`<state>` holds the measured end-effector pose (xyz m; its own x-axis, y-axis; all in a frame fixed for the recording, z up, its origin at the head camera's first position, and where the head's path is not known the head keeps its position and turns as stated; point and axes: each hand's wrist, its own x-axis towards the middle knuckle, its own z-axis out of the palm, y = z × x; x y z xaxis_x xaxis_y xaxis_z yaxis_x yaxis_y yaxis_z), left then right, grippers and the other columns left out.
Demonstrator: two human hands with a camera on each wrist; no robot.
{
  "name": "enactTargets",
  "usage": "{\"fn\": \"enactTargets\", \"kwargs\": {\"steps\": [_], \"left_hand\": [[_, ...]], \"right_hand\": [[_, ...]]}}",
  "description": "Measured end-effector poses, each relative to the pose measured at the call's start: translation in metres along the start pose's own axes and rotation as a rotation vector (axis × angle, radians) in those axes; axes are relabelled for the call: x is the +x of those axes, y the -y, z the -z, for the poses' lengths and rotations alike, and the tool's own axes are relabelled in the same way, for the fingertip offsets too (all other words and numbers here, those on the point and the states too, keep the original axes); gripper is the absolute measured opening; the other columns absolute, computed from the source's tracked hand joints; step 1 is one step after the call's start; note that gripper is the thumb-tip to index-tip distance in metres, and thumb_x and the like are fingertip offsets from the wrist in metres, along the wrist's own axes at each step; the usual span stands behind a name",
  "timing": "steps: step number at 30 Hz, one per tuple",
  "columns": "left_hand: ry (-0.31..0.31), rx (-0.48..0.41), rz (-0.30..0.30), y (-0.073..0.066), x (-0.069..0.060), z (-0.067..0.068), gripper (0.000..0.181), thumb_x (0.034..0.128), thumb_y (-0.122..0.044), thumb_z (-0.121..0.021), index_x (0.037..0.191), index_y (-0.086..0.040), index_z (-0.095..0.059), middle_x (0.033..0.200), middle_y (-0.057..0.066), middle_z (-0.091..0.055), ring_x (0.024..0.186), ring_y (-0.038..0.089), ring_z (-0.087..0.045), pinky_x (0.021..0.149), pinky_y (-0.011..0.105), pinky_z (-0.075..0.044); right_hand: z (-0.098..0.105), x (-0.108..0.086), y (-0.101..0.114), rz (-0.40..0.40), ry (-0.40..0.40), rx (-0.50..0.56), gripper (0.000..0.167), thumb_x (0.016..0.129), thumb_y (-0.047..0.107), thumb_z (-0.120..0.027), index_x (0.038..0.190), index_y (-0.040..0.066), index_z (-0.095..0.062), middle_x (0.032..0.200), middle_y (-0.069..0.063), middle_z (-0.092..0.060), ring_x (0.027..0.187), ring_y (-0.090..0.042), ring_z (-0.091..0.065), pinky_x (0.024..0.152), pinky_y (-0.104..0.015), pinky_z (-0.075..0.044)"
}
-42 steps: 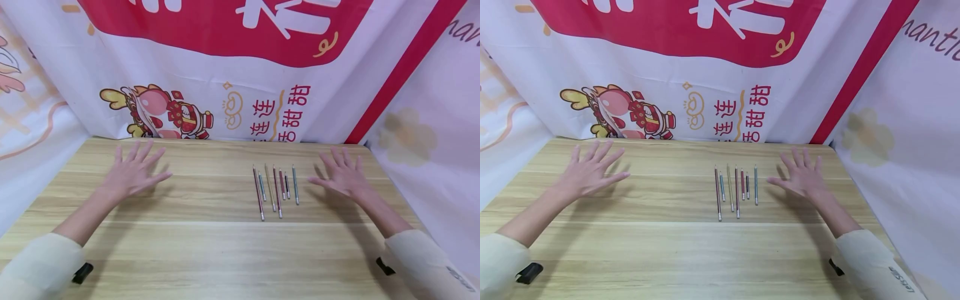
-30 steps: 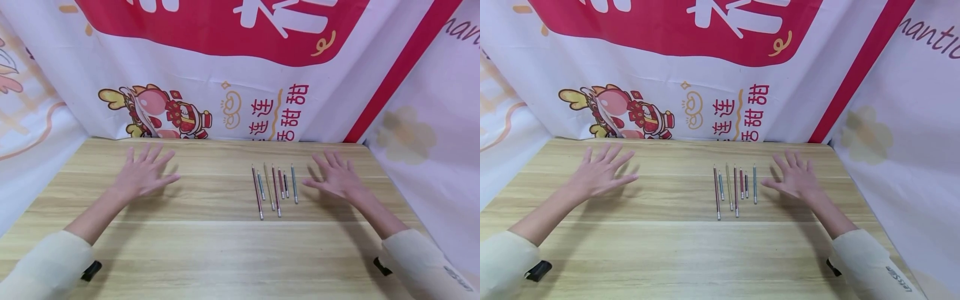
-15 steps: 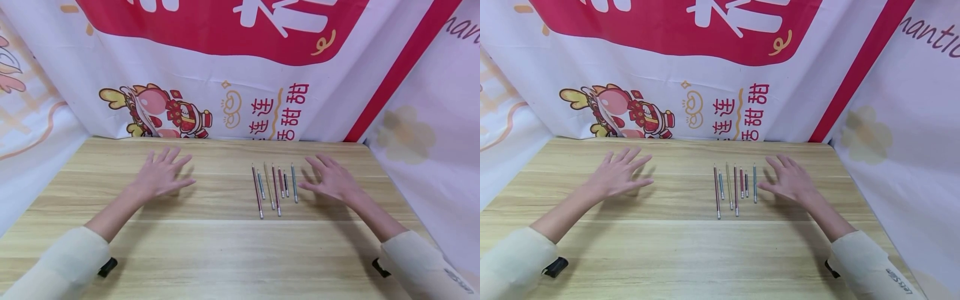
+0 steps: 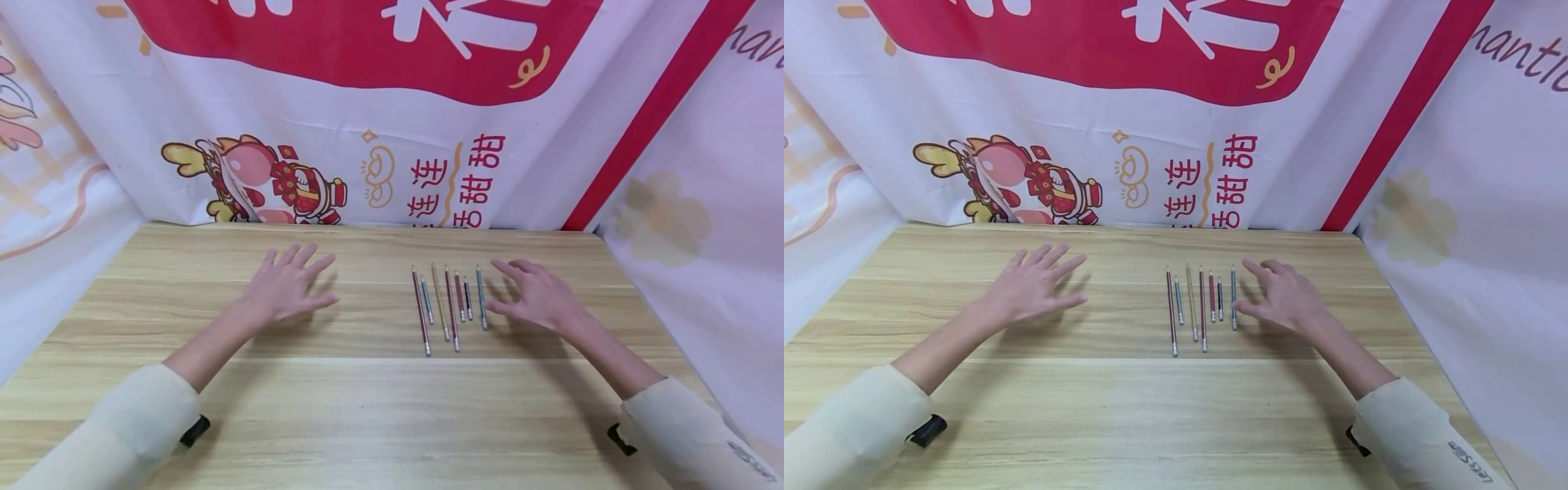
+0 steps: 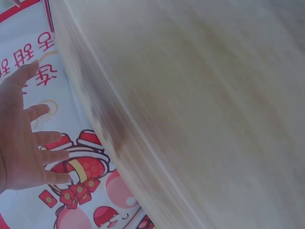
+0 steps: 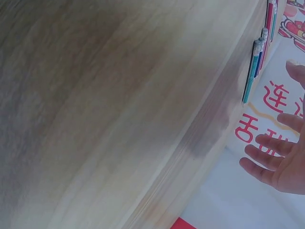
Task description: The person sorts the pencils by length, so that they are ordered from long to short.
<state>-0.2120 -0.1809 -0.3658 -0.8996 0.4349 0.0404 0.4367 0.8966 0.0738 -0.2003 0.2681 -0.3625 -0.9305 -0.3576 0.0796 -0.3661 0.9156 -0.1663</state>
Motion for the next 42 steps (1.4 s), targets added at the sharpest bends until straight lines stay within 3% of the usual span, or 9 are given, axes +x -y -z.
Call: {"fn": "enactTargets", "kwargs": {"steps": [10,18,24,30,34,38,42], "left_hand": [[0.005,-0.035,-0.054,-0.022,0.007,0.000,0.079,0.0957,-0.060,-0.064,0.157,-0.014,-0.046,0.161,0.024,-0.038,0.146,0.051,-0.036,0.121,0.075,-0.023],[-0.003,-0.052,-0.113,-0.039,0.014,-0.004,0.078,0.0935,-0.059,-0.067,0.154,-0.013,-0.050,0.160,0.024,-0.041,0.145,0.048,-0.040,0.118,0.074,-0.031],[0.031,-0.150,-0.153,-0.049,0.019,-0.007,0.076,0.0931,-0.055,-0.071,0.152,-0.010,-0.052,0.155,0.026,-0.046,0.141,0.047,-0.046,0.113,0.070,-0.042],[0.089,-0.239,-0.148,-0.058,0.023,-0.010,0.075,0.0945,-0.051,-0.071,0.152,-0.008,-0.051,0.153,0.025,-0.048,0.140,0.044,-0.047,0.114,0.068,-0.042],[0.086,-0.296,-0.144,-0.063,0.025,-0.011,0.073,0.0936,-0.047,-0.074,0.150,-0.006,-0.053,0.148,0.023,-0.054,0.136,0.041,-0.052,0.114,0.064,-0.045],[0.083,-0.381,-0.140,-0.068,0.028,-0.014,0.067,0.0920,-0.040,-0.078,0.144,-0.003,-0.058,0.137,0.020,-0.062,0.125,0.036,-0.060,0.109,0.055,-0.052],[0.104,-0.481,-0.116,-0.075,0.031,-0.015,0.059,0.0911,-0.033,-0.080,0.137,0.000,-0.062,0.125,0.019,-0.067,0.115,0.032,-0.064,0.103,0.049,-0.057]], "right_hand": [[-0.003,0.000,0.007,0.020,-0.023,0.047,0.077,0.089,0.049,-0.077,0.150,0.008,-0.054,0.139,-0.030,-0.058,0.124,-0.048,-0.059,0.095,-0.070,-0.055],[-0.005,0.000,0.015,0.060,-0.067,0.061,0.070,0.086,0.043,-0.083,0.142,0.006,-0.062,0.136,-0.027,-0.062,0.122,-0.046,-0.061,0.099,-0.067,-0.055],[-0.007,0.001,0.020,0.066,-0.064,0.139,0.063,0.083,0.035,-0.087,0.134,0.004,-0.067,0.128,-0.024,-0.067,0.115,-0.043,-0.066,0.095,-0.063,-0.059],[-0.009,0.001,0.022,0.037,-0.041,0.228,0.052,0.083,0.025,-0.089,0.126,0.001,-0.072,0.114,-0.018,-0.073,0.102,-0.034,-0.070,0.087,-0.053,-0.064],[-0.009,-0.001,0.025,0.025,-0.018,0.305,0.044,0.084,0.019,-0.087,0.120,-0.002,-0.073,0.100,-0.014,-0.075,0.090,-0.026,-0.070,0.079,-0.045,-0.065],[-0.008,-0.003,0.028,-0.007,0.046,0.385,0.038,0.087,0.017,-0.085,0.117,-0.003,-0.073,0.085,-0.005,-0.071,0.076,-0.018,-0.064,0.066,-0.030,-0.060],[-0.008,-0.005,0.033,-0.020,0.080,0.429,0.033,0.088,0.018,-0.084,0.112,-0.001,-0.074,0.079,-0.001,-0.068,0.071,-0.016,-0.058,0.059,-0.024,-0.052]]}}
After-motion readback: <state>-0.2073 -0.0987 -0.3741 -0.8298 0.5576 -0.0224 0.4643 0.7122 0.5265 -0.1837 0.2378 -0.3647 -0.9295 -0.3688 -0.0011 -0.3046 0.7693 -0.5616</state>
